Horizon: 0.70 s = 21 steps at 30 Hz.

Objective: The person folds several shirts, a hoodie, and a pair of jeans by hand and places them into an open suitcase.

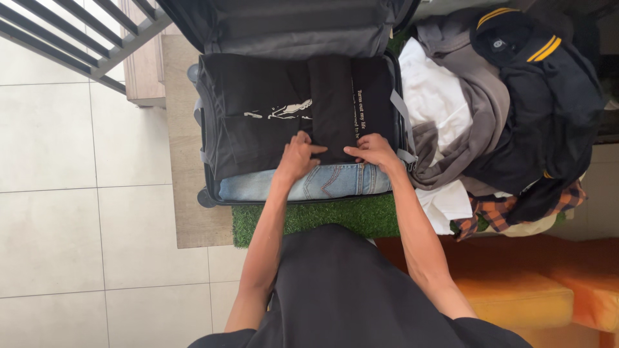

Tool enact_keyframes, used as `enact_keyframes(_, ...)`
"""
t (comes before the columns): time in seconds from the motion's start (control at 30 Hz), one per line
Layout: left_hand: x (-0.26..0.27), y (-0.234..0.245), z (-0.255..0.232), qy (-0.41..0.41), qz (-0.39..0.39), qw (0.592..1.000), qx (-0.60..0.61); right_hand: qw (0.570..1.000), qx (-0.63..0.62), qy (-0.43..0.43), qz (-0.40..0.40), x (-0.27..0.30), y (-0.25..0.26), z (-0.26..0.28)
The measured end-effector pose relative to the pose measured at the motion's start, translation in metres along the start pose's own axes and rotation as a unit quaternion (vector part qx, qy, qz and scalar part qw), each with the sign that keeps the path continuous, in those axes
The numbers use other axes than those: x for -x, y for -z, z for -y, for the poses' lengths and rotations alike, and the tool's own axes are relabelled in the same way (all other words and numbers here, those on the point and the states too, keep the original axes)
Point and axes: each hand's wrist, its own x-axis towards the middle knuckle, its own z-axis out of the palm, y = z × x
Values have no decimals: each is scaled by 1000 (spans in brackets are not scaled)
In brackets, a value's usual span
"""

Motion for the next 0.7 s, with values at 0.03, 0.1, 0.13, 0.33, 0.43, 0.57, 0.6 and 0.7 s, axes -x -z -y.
enact_keyframes(0.03,-9,6,1,3,-6,1000,8,996,76,-24,-30,-2,2,5)
enact_keyframes(0.1,-33,18,12,10,1,997,78,982,178,-1,-68,-15,9,15)
enact_keyframes(0.13,-46,22,21,18,11,989,149,955,277,20,-104,-23,13,17)
enact_keyframes(0.33,-160,8,64,-37,-202,976,68,939,173,227,-194,-81,18,18)
enact_keyframes(0.43,-184,7,57,18,-203,979,31,944,188,187,-196,-93,13,18)
enact_keyframes(0.57,-202,11,51,71,-159,984,28,949,156,187,-201,-87,12,14)
enact_keyframes(0.6,-204,8,54,72,-156,985,28,953,129,191,-196,-85,13,14)
enact_keyframes(0.7,-212,2,64,38,-183,981,48,964,76,173,-185,-80,15,17)
